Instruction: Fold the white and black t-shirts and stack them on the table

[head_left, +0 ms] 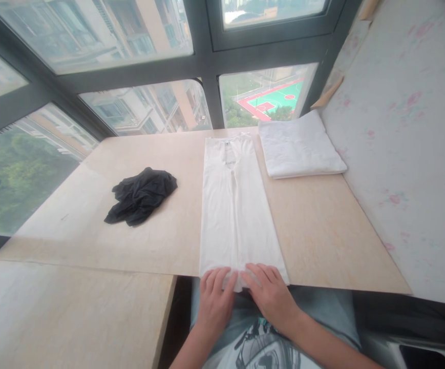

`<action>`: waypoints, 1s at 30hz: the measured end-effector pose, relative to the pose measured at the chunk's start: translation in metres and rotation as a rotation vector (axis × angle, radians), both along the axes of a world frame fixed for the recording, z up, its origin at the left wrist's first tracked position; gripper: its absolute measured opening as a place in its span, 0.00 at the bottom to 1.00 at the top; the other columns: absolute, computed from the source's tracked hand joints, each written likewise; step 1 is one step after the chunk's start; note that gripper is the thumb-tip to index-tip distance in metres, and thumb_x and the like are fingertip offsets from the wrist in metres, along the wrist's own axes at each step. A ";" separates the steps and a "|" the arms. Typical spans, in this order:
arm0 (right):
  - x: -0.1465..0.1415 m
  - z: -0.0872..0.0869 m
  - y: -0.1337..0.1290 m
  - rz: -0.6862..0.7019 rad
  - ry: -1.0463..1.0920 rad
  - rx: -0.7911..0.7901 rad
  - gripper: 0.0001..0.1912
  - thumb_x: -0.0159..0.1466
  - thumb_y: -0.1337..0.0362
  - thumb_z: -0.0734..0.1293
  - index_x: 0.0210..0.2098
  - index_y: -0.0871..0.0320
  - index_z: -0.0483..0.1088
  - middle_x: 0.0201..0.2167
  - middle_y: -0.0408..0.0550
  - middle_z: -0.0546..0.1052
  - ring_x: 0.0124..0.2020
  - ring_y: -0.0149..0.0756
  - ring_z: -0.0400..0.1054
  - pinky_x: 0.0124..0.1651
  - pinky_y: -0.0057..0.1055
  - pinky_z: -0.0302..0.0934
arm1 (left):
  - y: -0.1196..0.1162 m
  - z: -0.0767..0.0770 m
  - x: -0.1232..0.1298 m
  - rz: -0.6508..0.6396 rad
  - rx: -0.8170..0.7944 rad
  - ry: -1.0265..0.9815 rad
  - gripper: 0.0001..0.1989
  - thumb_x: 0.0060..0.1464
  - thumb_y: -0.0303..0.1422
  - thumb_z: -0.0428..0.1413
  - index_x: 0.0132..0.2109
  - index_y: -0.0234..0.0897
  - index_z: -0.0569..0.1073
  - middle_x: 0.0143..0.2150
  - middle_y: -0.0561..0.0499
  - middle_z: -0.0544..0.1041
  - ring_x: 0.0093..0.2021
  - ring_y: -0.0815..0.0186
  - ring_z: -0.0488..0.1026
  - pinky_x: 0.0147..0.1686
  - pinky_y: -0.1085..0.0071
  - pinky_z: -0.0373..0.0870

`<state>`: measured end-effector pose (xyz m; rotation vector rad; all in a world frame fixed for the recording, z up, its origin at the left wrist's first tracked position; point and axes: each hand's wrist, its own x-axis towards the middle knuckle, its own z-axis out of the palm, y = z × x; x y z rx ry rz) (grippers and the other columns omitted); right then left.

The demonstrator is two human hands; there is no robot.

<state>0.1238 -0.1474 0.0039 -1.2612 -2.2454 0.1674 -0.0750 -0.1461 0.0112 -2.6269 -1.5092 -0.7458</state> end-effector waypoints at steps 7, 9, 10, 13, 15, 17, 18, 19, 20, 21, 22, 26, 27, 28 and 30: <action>-0.020 -0.006 -0.001 -0.073 -0.011 0.075 0.15 0.69 0.71 0.59 0.51 0.58 0.72 0.52 0.52 0.75 0.52 0.44 0.63 0.53 0.43 0.55 | -0.001 -0.006 0.000 0.036 -0.020 0.013 0.15 0.60 0.26 0.50 0.53 0.35 0.73 0.54 0.40 0.74 0.55 0.53 0.68 0.58 0.51 0.60; -0.024 -0.006 -0.002 -0.075 -0.016 0.082 0.14 0.69 0.71 0.60 0.49 0.57 0.73 0.50 0.52 0.75 0.51 0.44 0.64 0.52 0.43 0.55 | -0.001 -0.009 0.000 0.060 -0.021 0.020 0.15 0.60 0.25 0.49 0.52 0.35 0.73 0.55 0.39 0.74 0.55 0.52 0.68 0.58 0.50 0.60; -0.025 -0.007 -0.002 -0.072 -0.017 0.088 0.13 0.69 0.71 0.60 0.48 0.57 0.73 0.49 0.52 0.76 0.50 0.43 0.64 0.52 0.43 0.56 | -0.001 -0.010 0.000 0.070 -0.023 0.020 0.15 0.59 0.25 0.49 0.51 0.35 0.73 0.55 0.39 0.74 0.55 0.51 0.68 0.57 0.50 0.60; -0.028 -0.005 0.002 -0.059 0.001 0.097 0.11 0.68 0.71 0.61 0.47 0.58 0.73 0.47 0.52 0.76 0.48 0.42 0.65 0.50 0.41 0.57 | 0.000 -0.010 0.003 0.082 -0.038 0.004 0.16 0.59 0.25 0.49 0.51 0.35 0.73 0.54 0.38 0.74 0.55 0.52 0.68 0.57 0.50 0.60; -0.027 0.000 0.007 -0.036 0.028 0.059 0.11 0.68 0.71 0.61 0.45 0.59 0.73 0.44 0.52 0.76 0.45 0.40 0.66 0.47 0.38 0.58 | 0.001 -0.008 0.005 0.078 -0.051 -0.010 0.15 0.59 0.27 0.50 0.51 0.34 0.73 0.54 0.38 0.74 0.55 0.51 0.68 0.57 0.50 0.60; -0.025 0.006 0.014 -0.002 0.056 -0.006 0.11 0.67 0.72 0.60 0.44 0.59 0.73 0.41 0.51 0.76 0.42 0.39 0.66 0.44 0.36 0.59 | 0.003 -0.005 0.006 0.067 -0.061 -0.022 0.15 0.58 0.27 0.51 0.52 0.34 0.73 0.54 0.38 0.74 0.55 0.52 0.68 0.57 0.51 0.61; -0.023 0.009 0.018 0.014 0.074 -0.044 0.11 0.66 0.72 0.60 0.44 0.59 0.72 0.39 0.51 0.76 0.40 0.38 0.66 0.43 0.36 0.59 | 0.004 -0.003 0.005 0.060 -0.065 -0.026 0.15 0.58 0.27 0.51 0.52 0.34 0.73 0.54 0.39 0.74 0.55 0.52 0.68 0.57 0.51 0.61; -0.021 0.011 0.021 0.028 0.094 -0.080 0.11 0.66 0.73 0.60 0.43 0.59 0.72 0.38 0.50 0.76 0.40 0.38 0.66 0.43 0.35 0.60 | 0.004 -0.001 0.004 0.050 -0.072 -0.029 0.15 0.58 0.26 0.51 0.52 0.35 0.73 0.53 0.40 0.75 0.54 0.53 0.69 0.56 0.52 0.62; -0.020 0.013 0.024 0.038 0.116 -0.112 0.11 0.65 0.73 0.60 0.43 0.58 0.72 0.38 0.50 0.76 0.39 0.38 0.66 0.42 0.35 0.60 | 0.005 0.000 0.003 0.039 -0.080 -0.033 0.16 0.58 0.26 0.52 0.52 0.35 0.73 0.53 0.41 0.75 0.53 0.55 0.69 0.56 0.54 0.63; -0.018 0.014 0.027 0.043 0.135 -0.138 0.12 0.65 0.73 0.60 0.43 0.58 0.71 0.37 0.49 0.76 0.39 0.37 0.66 0.42 0.34 0.60 | 0.006 0.002 0.000 0.028 -0.087 -0.037 0.16 0.57 0.25 0.52 0.52 0.35 0.73 0.52 0.41 0.75 0.52 0.56 0.70 0.55 0.55 0.64; -0.016 0.015 0.029 0.045 0.149 -0.157 0.12 0.64 0.74 0.60 0.44 0.57 0.71 0.37 0.48 0.76 0.38 0.37 0.66 0.42 0.33 0.61 | 0.007 0.003 -0.003 0.019 -0.090 -0.040 0.16 0.57 0.24 0.52 0.52 0.35 0.73 0.51 0.42 0.76 0.51 0.57 0.70 0.54 0.57 0.65; -0.011 0.014 0.033 0.052 0.178 -0.178 0.14 0.64 0.75 0.59 0.45 0.57 0.71 0.36 0.48 0.76 0.38 0.36 0.68 0.41 0.32 0.63 | 0.013 0.007 -0.022 0.016 -0.049 -0.039 0.16 0.57 0.21 0.51 0.51 0.35 0.73 0.48 0.42 0.77 0.49 0.58 0.71 0.49 0.61 0.68; -0.010 0.014 0.032 0.057 0.186 -0.182 0.15 0.64 0.75 0.59 0.45 0.57 0.71 0.37 0.48 0.76 0.39 0.36 0.68 0.41 0.32 0.64 | 0.015 0.007 -0.027 0.016 -0.036 -0.038 0.16 0.57 0.21 0.50 0.51 0.36 0.73 0.48 0.43 0.77 0.48 0.59 0.72 0.49 0.61 0.69; -0.008 0.014 0.031 0.066 0.189 -0.186 0.16 0.64 0.76 0.58 0.47 0.58 0.70 0.38 0.49 0.76 0.39 0.36 0.68 0.42 0.32 0.64 | 0.016 0.008 -0.032 0.013 -0.024 -0.040 0.16 0.57 0.21 0.50 0.50 0.36 0.73 0.48 0.43 0.77 0.48 0.59 0.72 0.48 0.61 0.69; -0.001 0.016 0.028 0.092 0.174 -0.185 0.19 0.64 0.76 0.57 0.51 0.58 0.70 0.40 0.51 0.76 0.40 0.36 0.69 0.43 0.33 0.66 | 0.018 0.010 -0.041 -0.004 -0.004 -0.052 0.15 0.58 0.21 0.51 0.49 0.37 0.73 0.47 0.44 0.77 0.47 0.60 0.73 0.48 0.63 0.70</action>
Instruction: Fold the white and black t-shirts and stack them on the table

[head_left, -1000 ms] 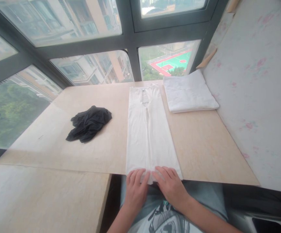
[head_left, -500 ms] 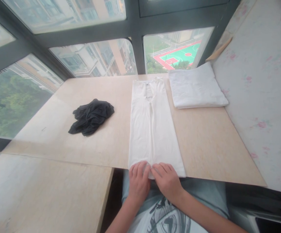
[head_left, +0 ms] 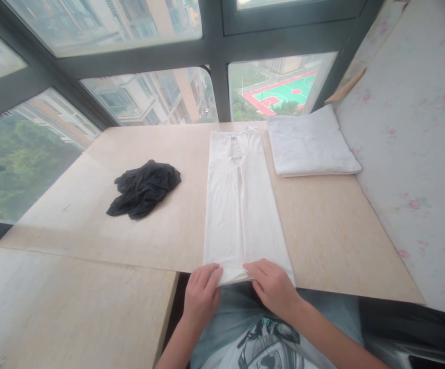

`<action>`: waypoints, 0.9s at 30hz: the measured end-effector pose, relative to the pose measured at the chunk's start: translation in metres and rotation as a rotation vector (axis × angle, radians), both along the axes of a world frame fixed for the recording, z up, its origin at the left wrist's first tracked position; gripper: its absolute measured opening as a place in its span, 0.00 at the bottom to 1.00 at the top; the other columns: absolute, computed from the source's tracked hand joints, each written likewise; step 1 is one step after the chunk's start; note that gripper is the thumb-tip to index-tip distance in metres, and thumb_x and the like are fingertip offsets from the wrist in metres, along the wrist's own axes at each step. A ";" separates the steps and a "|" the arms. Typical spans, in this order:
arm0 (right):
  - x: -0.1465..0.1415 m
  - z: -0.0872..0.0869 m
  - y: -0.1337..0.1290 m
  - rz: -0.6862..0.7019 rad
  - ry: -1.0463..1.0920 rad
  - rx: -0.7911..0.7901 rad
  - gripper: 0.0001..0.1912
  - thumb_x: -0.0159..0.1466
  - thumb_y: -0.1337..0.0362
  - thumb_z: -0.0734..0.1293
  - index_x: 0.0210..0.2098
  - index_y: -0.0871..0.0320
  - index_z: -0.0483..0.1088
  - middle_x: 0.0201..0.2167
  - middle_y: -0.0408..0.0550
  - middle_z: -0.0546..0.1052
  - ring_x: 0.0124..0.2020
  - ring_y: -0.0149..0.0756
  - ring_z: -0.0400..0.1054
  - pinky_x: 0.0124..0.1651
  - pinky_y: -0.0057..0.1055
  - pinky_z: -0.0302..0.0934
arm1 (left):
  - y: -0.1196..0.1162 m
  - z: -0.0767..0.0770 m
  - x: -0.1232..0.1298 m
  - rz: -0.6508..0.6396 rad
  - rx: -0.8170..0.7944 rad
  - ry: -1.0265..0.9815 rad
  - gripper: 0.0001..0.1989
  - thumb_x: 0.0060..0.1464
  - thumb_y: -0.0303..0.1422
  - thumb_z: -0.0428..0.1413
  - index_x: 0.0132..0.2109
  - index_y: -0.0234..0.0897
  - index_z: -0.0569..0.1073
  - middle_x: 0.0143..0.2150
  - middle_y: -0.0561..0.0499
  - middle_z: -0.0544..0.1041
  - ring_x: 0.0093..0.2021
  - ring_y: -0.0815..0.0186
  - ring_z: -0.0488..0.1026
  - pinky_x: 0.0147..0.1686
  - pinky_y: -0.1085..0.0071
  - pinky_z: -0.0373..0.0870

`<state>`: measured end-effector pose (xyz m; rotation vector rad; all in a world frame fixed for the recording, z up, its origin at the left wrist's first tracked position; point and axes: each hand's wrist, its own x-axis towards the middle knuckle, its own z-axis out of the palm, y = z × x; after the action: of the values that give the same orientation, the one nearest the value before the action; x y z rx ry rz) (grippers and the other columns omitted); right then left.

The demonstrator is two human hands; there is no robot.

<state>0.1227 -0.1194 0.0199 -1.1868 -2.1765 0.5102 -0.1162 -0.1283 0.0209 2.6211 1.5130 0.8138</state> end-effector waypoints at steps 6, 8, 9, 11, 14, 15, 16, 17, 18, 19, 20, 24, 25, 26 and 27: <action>0.047 0.000 -0.012 -0.032 -0.077 0.045 0.17 0.65 0.76 0.56 0.45 0.58 0.73 0.40 0.51 0.76 0.43 0.37 0.69 0.47 0.36 0.66 | -0.001 0.004 -0.017 -0.023 0.000 -0.033 0.15 0.58 0.18 0.52 0.48 0.38 0.74 0.43 0.47 0.78 0.44 0.63 0.74 0.47 0.66 0.71; 0.065 -0.002 -0.014 -0.075 -0.097 0.059 0.16 0.66 0.76 0.57 0.44 0.57 0.73 0.40 0.50 0.76 0.43 0.37 0.69 0.48 0.38 0.65 | 0.000 0.006 -0.019 -0.037 -0.026 -0.035 0.14 0.58 0.19 0.52 0.47 0.38 0.74 0.42 0.48 0.79 0.44 0.63 0.74 0.47 0.66 0.71; 0.072 -0.002 -0.015 -0.085 -0.101 0.062 0.16 0.66 0.75 0.58 0.45 0.56 0.73 0.40 0.50 0.76 0.43 0.37 0.69 0.48 0.38 0.65 | 0.001 0.008 -0.020 -0.047 -0.042 -0.039 0.14 0.58 0.19 0.52 0.46 0.38 0.74 0.41 0.48 0.79 0.43 0.64 0.74 0.47 0.67 0.72; 0.082 0.000 -0.016 -0.078 -0.099 0.055 0.15 0.66 0.75 0.58 0.45 0.56 0.73 0.40 0.49 0.76 0.43 0.37 0.69 0.48 0.38 0.65 | 0.002 0.014 -0.019 -0.079 -0.076 -0.052 0.13 0.59 0.20 0.51 0.45 0.39 0.74 0.40 0.48 0.78 0.42 0.64 0.74 0.45 0.68 0.72; 0.091 0.012 -0.020 -0.019 -0.092 -0.009 0.16 0.66 0.76 0.58 0.44 0.56 0.73 0.39 0.49 0.76 0.41 0.35 0.70 0.46 0.35 0.66 | -0.001 0.031 -0.017 -0.158 -0.146 -0.066 0.13 0.58 0.20 0.51 0.45 0.39 0.74 0.38 0.49 0.78 0.39 0.65 0.74 0.41 0.69 0.72; 0.093 0.019 -0.022 0.010 -0.098 -0.058 0.17 0.65 0.76 0.58 0.43 0.56 0.74 0.38 0.49 0.75 0.41 0.35 0.70 0.44 0.33 0.66 | -0.004 0.038 -0.016 -0.184 -0.177 -0.069 0.13 0.58 0.20 0.51 0.45 0.39 0.74 0.37 0.49 0.77 0.38 0.65 0.73 0.39 0.69 0.72; 0.095 0.027 -0.025 0.043 -0.111 -0.123 0.17 0.65 0.76 0.58 0.42 0.55 0.74 0.37 0.49 0.75 0.40 0.34 0.70 0.43 0.32 0.66 | -0.008 0.046 -0.015 -0.209 -0.218 -0.071 0.13 0.57 0.20 0.50 0.45 0.40 0.74 0.36 0.49 0.77 0.37 0.65 0.73 0.38 0.70 0.72; 0.098 0.037 -0.028 0.078 -0.129 -0.199 0.16 0.64 0.77 0.58 0.40 0.55 0.74 0.36 0.48 0.75 0.38 0.34 0.70 0.41 0.31 0.65 | -0.012 0.054 -0.014 -0.230 -0.270 -0.069 0.13 0.57 0.20 0.50 0.44 0.40 0.74 0.35 0.49 0.77 0.36 0.65 0.73 0.36 0.70 0.71; 0.101 0.046 -0.031 0.115 -0.152 -0.278 0.16 0.64 0.77 0.58 0.38 0.54 0.74 0.35 0.47 0.75 0.37 0.33 0.70 0.40 0.30 0.65 | -0.016 0.062 -0.013 -0.252 -0.335 -0.063 0.13 0.56 0.20 0.50 0.42 0.41 0.74 0.34 0.50 0.76 0.35 0.66 0.73 0.35 0.71 0.71; 0.104 0.056 -0.034 0.151 -0.174 -0.347 0.16 0.64 0.77 0.58 0.36 0.53 0.73 0.34 0.46 0.74 0.35 0.32 0.70 0.38 0.29 0.65 | -0.020 0.069 -0.012 -0.275 -0.408 -0.053 0.13 0.55 0.20 0.50 0.41 0.42 0.74 0.33 0.51 0.76 0.34 0.66 0.73 0.34 0.72 0.71; 0.108 0.065 -0.036 0.183 -0.188 -0.397 0.15 0.63 0.77 0.59 0.35 0.53 0.73 0.33 0.45 0.74 0.34 0.32 0.69 0.37 0.28 0.65 | -0.023 0.075 -0.011 -0.300 -0.478 -0.045 0.13 0.54 0.20 0.51 0.40 0.42 0.74 0.33 0.51 0.75 0.34 0.67 0.73 0.33 0.72 0.71; 0.118 0.089 -0.031 0.247 -0.148 -0.400 0.13 0.64 0.73 0.61 0.34 0.51 0.75 0.31 0.45 0.75 0.33 0.32 0.70 0.35 0.27 0.65 | -0.023 0.086 -0.004 -0.361 -0.604 -0.111 0.14 0.54 0.20 0.50 0.40 0.43 0.73 0.33 0.51 0.76 0.34 0.67 0.74 0.34 0.74 0.72; 0.118 0.092 -0.025 0.233 -0.130 -0.372 0.13 0.65 0.72 0.61 0.35 0.51 0.75 0.32 0.46 0.75 0.33 0.32 0.71 0.35 0.27 0.65 | -0.018 0.086 -0.002 -0.351 -0.606 -0.152 0.14 0.55 0.20 0.49 0.41 0.43 0.74 0.34 0.50 0.76 0.35 0.67 0.75 0.34 0.74 0.72; 0.119 0.093 -0.018 0.211 -0.119 -0.342 0.13 0.65 0.72 0.61 0.36 0.51 0.76 0.32 0.46 0.76 0.33 0.33 0.71 0.35 0.27 0.66 | -0.012 0.086 0.000 -0.336 -0.613 -0.194 0.14 0.57 0.20 0.49 0.42 0.42 0.74 0.36 0.49 0.77 0.36 0.67 0.75 0.35 0.74 0.73; 0.119 0.095 -0.008 0.185 -0.115 -0.310 0.14 0.66 0.71 0.60 0.37 0.51 0.76 0.33 0.47 0.76 0.34 0.33 0.72 0.36 0.27 0.67 | -0.004 0.086 0.001 -0.317 -0.623 -0.236 0.13 0.58 0.21 0.49 0.42 0.42 0.74 0.37 0.49 0.77 0.37 0.67 0.76 0.36 0.74 0.73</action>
<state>0.2414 -0.1273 0.1145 -1.2017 -2.3813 0.9051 -0.1147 -0.1327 0.1072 2.1297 1.0327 0.4940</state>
